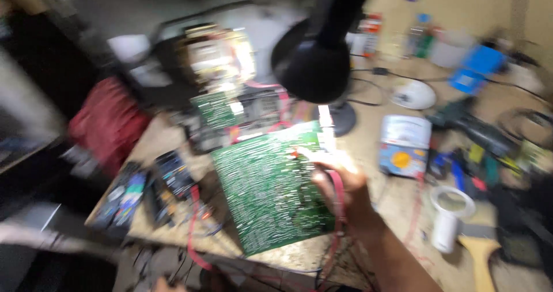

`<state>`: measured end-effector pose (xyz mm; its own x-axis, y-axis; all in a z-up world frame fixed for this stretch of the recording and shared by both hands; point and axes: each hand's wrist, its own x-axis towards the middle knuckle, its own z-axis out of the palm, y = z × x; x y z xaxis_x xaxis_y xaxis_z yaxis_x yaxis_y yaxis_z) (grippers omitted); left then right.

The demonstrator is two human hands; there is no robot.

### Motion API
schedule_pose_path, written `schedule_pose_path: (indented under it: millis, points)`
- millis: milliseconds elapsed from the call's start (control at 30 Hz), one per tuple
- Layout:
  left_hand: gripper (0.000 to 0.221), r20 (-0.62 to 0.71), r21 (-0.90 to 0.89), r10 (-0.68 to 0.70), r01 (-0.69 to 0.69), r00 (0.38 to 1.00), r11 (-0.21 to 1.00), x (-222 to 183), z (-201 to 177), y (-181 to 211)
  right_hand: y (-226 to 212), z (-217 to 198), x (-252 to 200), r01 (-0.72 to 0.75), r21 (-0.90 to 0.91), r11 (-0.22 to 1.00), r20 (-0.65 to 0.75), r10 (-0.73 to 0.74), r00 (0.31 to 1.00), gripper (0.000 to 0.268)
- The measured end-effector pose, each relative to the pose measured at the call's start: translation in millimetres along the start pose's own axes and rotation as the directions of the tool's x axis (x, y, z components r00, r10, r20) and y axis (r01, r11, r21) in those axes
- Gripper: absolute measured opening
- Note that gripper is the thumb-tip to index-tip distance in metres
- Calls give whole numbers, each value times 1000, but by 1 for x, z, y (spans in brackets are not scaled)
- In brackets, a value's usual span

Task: A person is diagnosing and repairing a circuit board from a CRT television using a magnifying glass, multimeter probes, and a soldering iron.

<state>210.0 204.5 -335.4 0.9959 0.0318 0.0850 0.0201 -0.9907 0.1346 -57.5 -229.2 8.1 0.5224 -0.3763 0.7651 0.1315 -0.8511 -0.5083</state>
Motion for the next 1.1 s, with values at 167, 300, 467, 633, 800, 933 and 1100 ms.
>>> schedule_pose_path:
  millis: [167, 300, 467, 633, 800, 933, 1100]
  points:
    - [36, 226, -88, -59, 80, 972, 993, -24, -100, 22, -1, 3, -1, -17, -45, 999, -10, 17, 1000, 21]
    - [38, 387, -41, -107, 132, 916, 990, -27, -135, 37, -3, 1, 4, 77, -145, 986, -12, -79, 997, 24]
    - [33, 377, -32, -98, 119, 921, 992, -26, -135, 39, -2, 1, 4, 71, -178, 981, -17, -76, 997, 20]
    - [32, 402, -49, -103, 134, 910, 990, -26, -146, 41, -1, 3, 3, 74, -178, 981, -78, -89, 993, 19]
    - [52, 399, -21, -99, 117, 912, 993, -22, -128, 31, 11, 9, -6, 77, -224, 972, -153, -113, 982, 18]
    - [50, 404, 19, -123, 126, 907, 992, -16, -116, 27, 14, 12, -7, 74, -220, 973, -168, -113, 979, 15]
    - [48, 439, 61, -136, 122, 888, 991, -14, -123, 34, 18, 12, -7, 61, -256, 965, -166, -106, 980, 19]
